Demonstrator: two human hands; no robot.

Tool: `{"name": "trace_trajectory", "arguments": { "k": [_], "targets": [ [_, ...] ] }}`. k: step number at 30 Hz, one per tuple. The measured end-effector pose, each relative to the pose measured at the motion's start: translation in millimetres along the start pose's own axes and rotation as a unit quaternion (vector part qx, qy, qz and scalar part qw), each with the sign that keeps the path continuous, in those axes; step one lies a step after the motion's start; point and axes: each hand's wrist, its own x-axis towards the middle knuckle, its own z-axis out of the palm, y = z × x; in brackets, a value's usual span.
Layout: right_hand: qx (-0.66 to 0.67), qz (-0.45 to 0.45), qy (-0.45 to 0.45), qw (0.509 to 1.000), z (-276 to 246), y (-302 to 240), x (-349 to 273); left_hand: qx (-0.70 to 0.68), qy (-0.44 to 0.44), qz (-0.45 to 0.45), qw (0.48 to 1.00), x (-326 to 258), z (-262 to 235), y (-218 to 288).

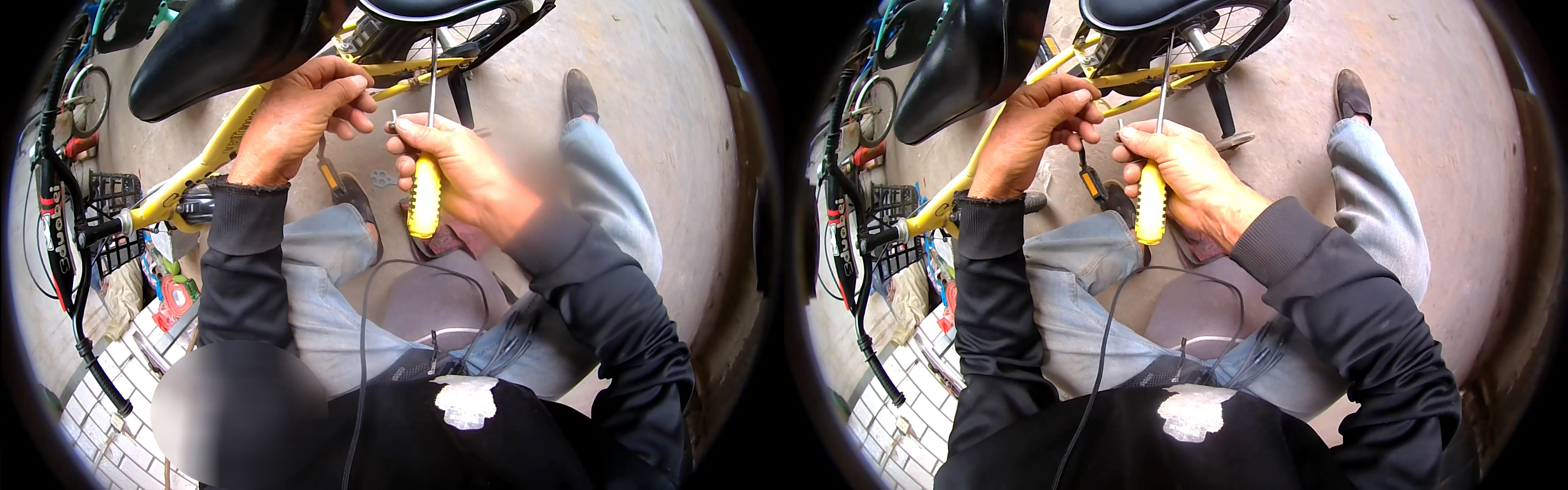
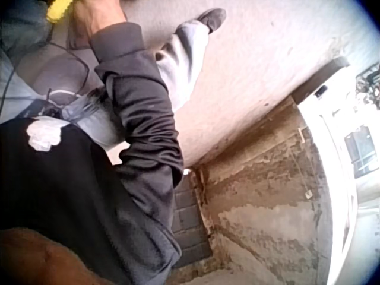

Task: The person sits on the floor and uses a yellow screwdriver to adjust a bolt on the rear frame of a yellow bicycle. They wipe the area with a cloth and continue to tighten the bolt, focusing on the seat post area.

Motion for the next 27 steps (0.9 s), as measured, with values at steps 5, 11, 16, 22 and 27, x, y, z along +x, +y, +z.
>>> {"name": "trace_trajectory", "arguments": {
  "k": [5,11,16,22,27],
  "targets": [
    [0.013,0.005,-0.013,1.0,-4.0,-1.6,-3.7,0.016,-0.045,-0.037,0.998,-0.7,5.2,0.0],
    [0.03,0.012,-0.035,0.999,-5.7,-3.1,-6.9,0.057,-0.036,-0.036,0.997,0.2,16.5,0.3],
    [0.036,0.007,-0.074,0.997,-8.9,-2.4,-8.3,0.078,-0.094,-0.011,0.993,-0.9,17.4,0.6],
    [0.039,0.009,-0.093,0.995,-10.6,-4.4,-11.2,0.098,-0.127,0.008,0.987,-1.8,14.8,3.7],
    [0.034,0.009,-0.076,0.996,-10.6,-3.7,-12.0,0.119,-0.141,0.025,0.983,-2.4,14.1,4.8]
  ]
}}
